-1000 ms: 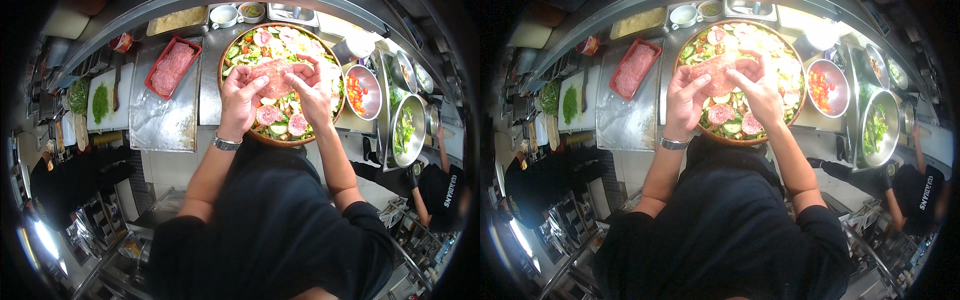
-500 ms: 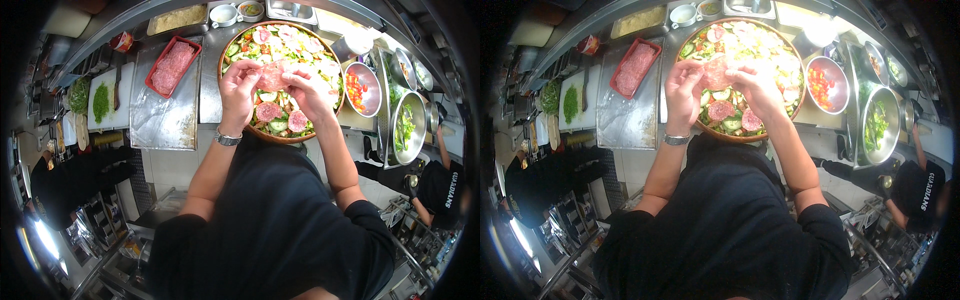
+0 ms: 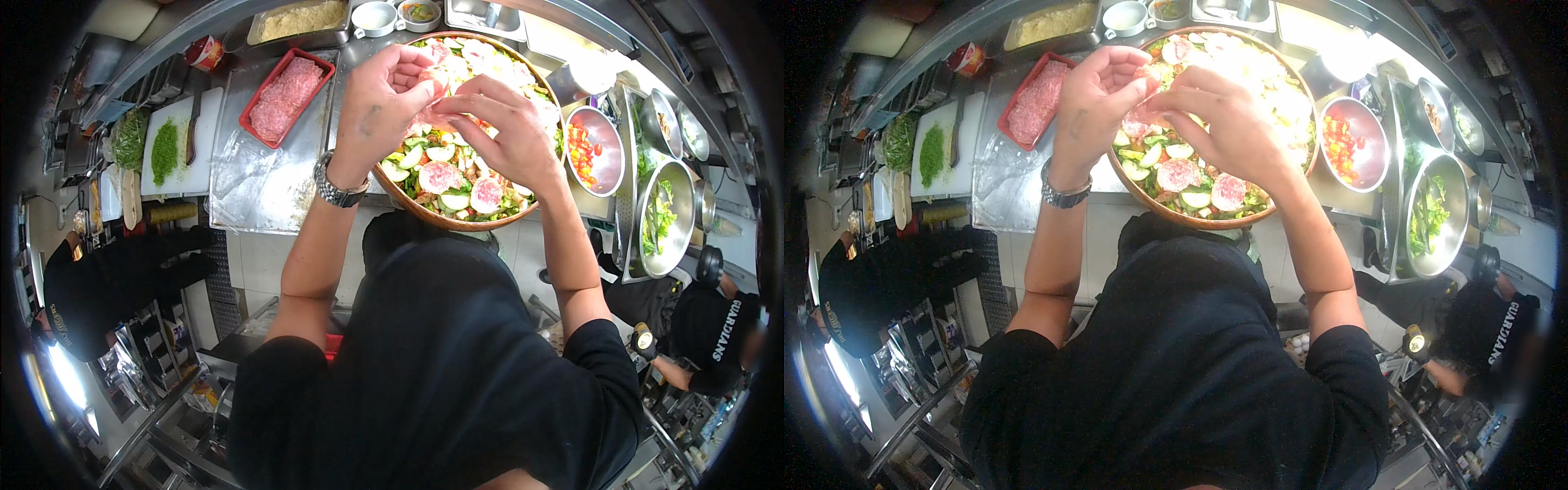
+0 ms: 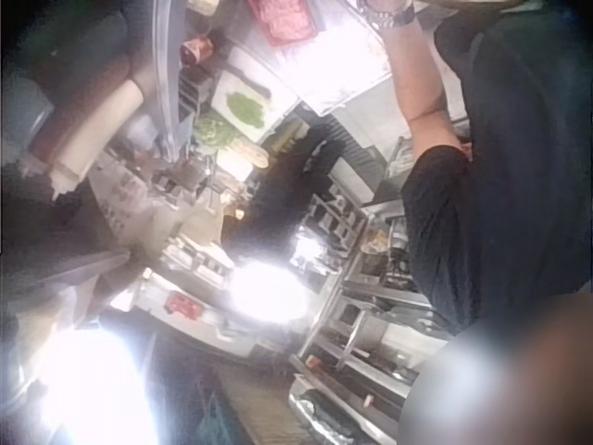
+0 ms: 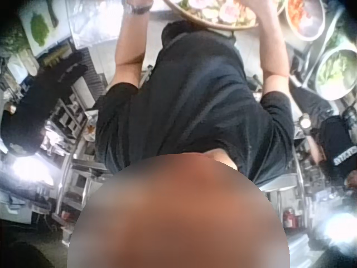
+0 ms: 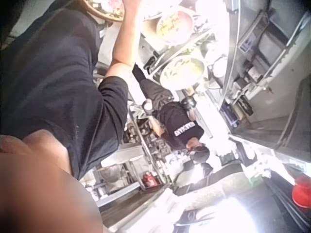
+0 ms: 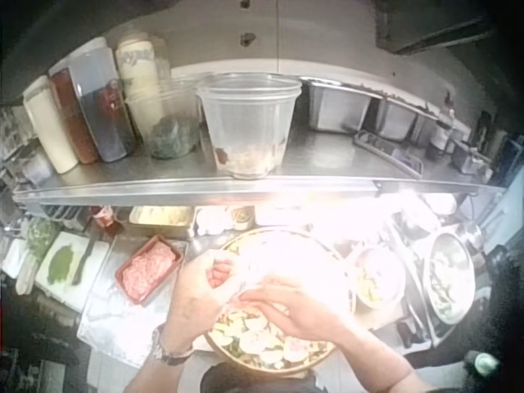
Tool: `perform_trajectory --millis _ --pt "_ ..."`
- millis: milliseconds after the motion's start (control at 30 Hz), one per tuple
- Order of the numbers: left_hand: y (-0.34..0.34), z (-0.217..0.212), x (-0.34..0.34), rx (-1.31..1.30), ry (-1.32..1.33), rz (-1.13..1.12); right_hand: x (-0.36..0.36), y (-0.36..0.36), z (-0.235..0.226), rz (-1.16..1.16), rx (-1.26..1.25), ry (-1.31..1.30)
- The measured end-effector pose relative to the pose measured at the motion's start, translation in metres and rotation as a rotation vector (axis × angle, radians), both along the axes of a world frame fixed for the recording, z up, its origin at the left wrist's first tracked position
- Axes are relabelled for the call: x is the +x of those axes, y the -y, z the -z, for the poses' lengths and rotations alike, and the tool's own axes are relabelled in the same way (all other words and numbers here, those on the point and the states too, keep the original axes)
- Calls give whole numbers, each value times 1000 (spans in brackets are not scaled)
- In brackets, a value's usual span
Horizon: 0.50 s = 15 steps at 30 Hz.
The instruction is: The person arranges slices of salami over a large bowl of salad containing lettuce, cucumbers, and tomatoes. They repeatedly pick up salami slices from a red tray and place them on top of the salad, adjusting positions to cover the surface evenly.
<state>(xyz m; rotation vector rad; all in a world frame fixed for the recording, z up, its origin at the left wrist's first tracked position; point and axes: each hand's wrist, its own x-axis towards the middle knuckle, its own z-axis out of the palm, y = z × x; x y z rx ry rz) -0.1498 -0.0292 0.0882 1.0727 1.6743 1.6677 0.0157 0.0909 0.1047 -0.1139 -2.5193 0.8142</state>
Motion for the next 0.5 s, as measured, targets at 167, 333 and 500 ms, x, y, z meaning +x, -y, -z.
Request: perform_trajectory --millis 167,333,500 --pt "8 -9 8 -12 -66 9 -4 0 0 81 -20 -109" --pt "7 -9 7 23 -134 39 -8 1 5 124 -64 -221" --pt "3 -3 11 132 18 -58 -5 2 8 183 -213 -183"
